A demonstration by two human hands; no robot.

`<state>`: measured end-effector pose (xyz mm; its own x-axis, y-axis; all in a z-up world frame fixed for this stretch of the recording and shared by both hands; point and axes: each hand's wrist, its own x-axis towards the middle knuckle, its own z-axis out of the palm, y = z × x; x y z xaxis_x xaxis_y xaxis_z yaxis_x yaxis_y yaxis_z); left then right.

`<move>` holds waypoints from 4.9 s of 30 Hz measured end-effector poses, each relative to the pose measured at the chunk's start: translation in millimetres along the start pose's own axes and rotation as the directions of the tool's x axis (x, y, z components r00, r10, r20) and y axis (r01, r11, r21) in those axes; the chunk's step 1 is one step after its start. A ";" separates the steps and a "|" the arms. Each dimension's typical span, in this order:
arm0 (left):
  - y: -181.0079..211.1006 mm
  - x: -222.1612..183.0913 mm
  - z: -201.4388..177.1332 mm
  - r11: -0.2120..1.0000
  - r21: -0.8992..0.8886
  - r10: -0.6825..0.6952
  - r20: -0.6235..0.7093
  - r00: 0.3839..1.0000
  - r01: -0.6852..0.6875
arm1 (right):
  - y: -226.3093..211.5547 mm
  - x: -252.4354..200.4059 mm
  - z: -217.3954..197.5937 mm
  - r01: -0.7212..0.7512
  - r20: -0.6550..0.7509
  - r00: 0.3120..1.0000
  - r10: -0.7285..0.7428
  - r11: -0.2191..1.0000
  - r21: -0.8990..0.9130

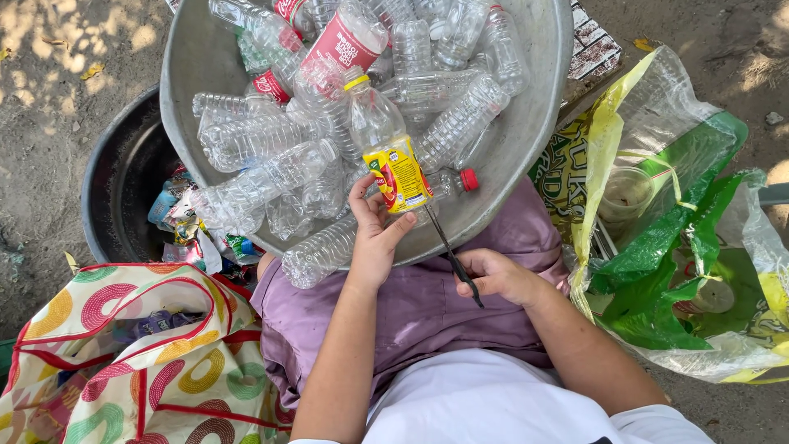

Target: Removing plastic labels from used bottles using scissors for recycling

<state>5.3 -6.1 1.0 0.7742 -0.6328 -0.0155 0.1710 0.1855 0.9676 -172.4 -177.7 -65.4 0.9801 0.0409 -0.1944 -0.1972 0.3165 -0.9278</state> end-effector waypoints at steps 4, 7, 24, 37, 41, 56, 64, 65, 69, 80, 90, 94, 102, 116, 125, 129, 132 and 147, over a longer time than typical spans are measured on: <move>9.1 -1.8 2.5 1.000 0.020 -0.015 0.002 1.000 0.015 | 10.5 3.8 -4.9 0.008 -0.007 1.000 -0.008 1.000 0.004; 4.8 -2.9 3.5 0.987 0.153 -0.053 0.084 0.995 0.040 | 26.4 9.0 -11.7 0.026 -0.173 0.985 -0.002 0.990 0.138; -5.3 -2.7 -16.6 0.993 0.122 -0.002 0.062 0.998 -0.006 | -110.9 -20.3 16.9 -0.446 -0.482 0.868 0.119 0.613 -0.652; -12.0 1.6 -16.6 0.992 0.122 0.038 0.041 0.998 -0.043 | -97.4 15.0 25.7 0.020 -0.400 0.901 -0.169 0.936 -0.352; -8.2 2.0 -11.5 0.991 0.119 0.051 0.026 0.998 -0.054 | -101.8 28.8 39.2 0.113 -0.411 0.885 -0.219 0.957 -0.266; 47.2 -10.7 13.0 0.812 0.583 0.032 -0.017 0.999 -0.016 | -95.7 49.7 50.4 -0.092 -0.445 0.830 -0.337 0.704 -0.704; 62.0 -11.8 14.4 0.572 0.816 0.111 0.031 0.993 -0.089 | -82.2 51.3 48.8 -0.149 -0.423 0.835 -0.351 0.597 -0.788; 56.9 -10.5 12.3 0.525 0.832 0.202 0.083 0.976 -0.180 | -81.1 53.0 48.5 -0.159 -0.427 0.829 -0.362 0.580 -0.799; 53.3 -8.0 6.5 0.298 0.866 0.421 0.258 0.870 -0.402 | -82.9 56.0 49.5 -0.193 -0.463 0.818 -0.341 0.596 -0.780; 30.8 -0.5 3.9 -0.014 0.916 0.604 0.327 0.727 -0.400 | -107.6 55.4 56.2 -0.141 -0.457 0.845 -0.276 0.710 -0.690; 40.0 5.7 -2.0 0.115 0.914 0.612 0.243 0.752 -0.388 | -110.6 56.4 59.7 -0.143 -0.479 0.838 -0.261 0.743 -0.654; 50.9 -1.1 -4.5 0.473 0.798 0.485 0.117 0.867 -0.373 | -106.0 58.8 52.0 -0.141 -0.497 0.836 -0.232 0.786 -0.602; 45.8 -5.6 -2.4 0.441 0.813 0.471 0.152 0.869 -0.381 | -102.3 63.3 44.3 0.052 -0.444 0.850 -0.284 0.884 -0.465; 32.0 -2.2 7.0 0.330 0.899 0.498 0.093 0.862 -0.287 | -98.2 65.9 47.6 0.033 -0.457 0.834 -0.309 0.854 -0.519; 6.1 2.6 -6.7 0.263 0.950 0.418 0.047 0.907 -0.170 | -92.9 69.7 50.3 -0.075 -0.475 0.830 -0.291 0.787 -0.612; 3.8 -5.8 -5.7 0.384 0.910 0.365 0.003 0.931 -0.154 | -108.2 71.3 56.8 -0.195 -0.526 0.818 -0.232 0.749 -0.633; 21.0 -10.9 -1.4 0.524 0.838 0.338 -0.039 0.941 -0.154 | -102.9 76.2 52.0 -0.218 -0.535 0.814 -0.226 0.734 -0.644; 8.3 -10.9 -9.6 0.414 0.772 0.557 0.203 0.805 -0.482 | -100.8 89.7 43.0 -0.173 -0.562 0.802 -0.201 0.823 -0.541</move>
<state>4.2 9.5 6.9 0.5949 -0.5587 0.5779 -0.7726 -0.1990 0.6029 -63.5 -165.2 24.4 0.8125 -0.5636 -0.1489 -0.3448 -0.2587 -0.9023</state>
